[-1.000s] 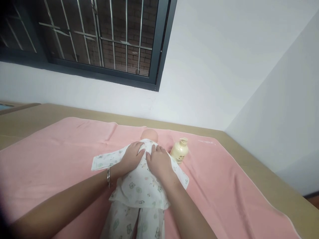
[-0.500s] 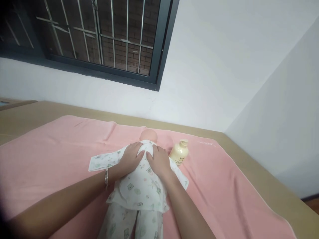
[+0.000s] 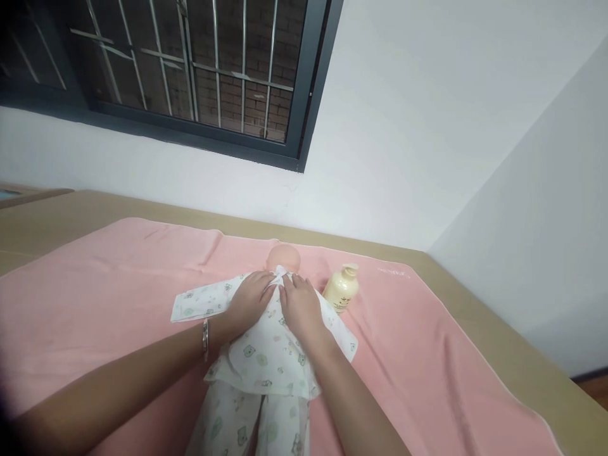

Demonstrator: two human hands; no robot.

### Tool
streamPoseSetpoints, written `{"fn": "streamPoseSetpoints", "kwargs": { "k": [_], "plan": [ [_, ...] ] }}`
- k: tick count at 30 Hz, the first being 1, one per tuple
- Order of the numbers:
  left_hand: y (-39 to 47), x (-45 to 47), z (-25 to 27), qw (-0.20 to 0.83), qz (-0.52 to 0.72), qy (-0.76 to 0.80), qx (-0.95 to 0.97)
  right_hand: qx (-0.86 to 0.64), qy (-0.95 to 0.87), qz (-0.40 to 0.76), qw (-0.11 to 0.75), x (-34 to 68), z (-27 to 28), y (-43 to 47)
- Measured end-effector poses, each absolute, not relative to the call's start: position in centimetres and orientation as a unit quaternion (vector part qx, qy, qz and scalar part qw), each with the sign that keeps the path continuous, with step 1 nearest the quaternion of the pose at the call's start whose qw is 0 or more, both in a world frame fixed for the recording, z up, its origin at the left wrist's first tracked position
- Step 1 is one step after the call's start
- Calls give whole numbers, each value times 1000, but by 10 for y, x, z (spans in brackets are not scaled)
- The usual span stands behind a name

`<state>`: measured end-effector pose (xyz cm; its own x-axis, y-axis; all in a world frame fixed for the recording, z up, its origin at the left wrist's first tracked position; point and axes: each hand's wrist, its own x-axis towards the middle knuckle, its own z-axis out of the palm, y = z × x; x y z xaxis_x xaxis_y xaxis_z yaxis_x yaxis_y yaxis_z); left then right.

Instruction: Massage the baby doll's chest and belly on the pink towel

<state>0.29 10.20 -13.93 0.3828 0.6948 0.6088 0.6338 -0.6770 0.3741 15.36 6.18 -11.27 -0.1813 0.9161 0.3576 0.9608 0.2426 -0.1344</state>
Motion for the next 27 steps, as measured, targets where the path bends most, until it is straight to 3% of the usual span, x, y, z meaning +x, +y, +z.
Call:
{"fn": "streamPoseSetpoints", "kwargs": {
  "k": [8,19,27],
  "plan": [
    [94,0,-142,-73,385,398,829,-675,-714,-79,170,146,-106,48],
    [101,0,-131,63,353,433,827,-632,-747,21,208,168,-119,71],
    [99,1,-141,-14,428,380,820,-651,-737,-65,170,148,-114,54]
  ]
}}
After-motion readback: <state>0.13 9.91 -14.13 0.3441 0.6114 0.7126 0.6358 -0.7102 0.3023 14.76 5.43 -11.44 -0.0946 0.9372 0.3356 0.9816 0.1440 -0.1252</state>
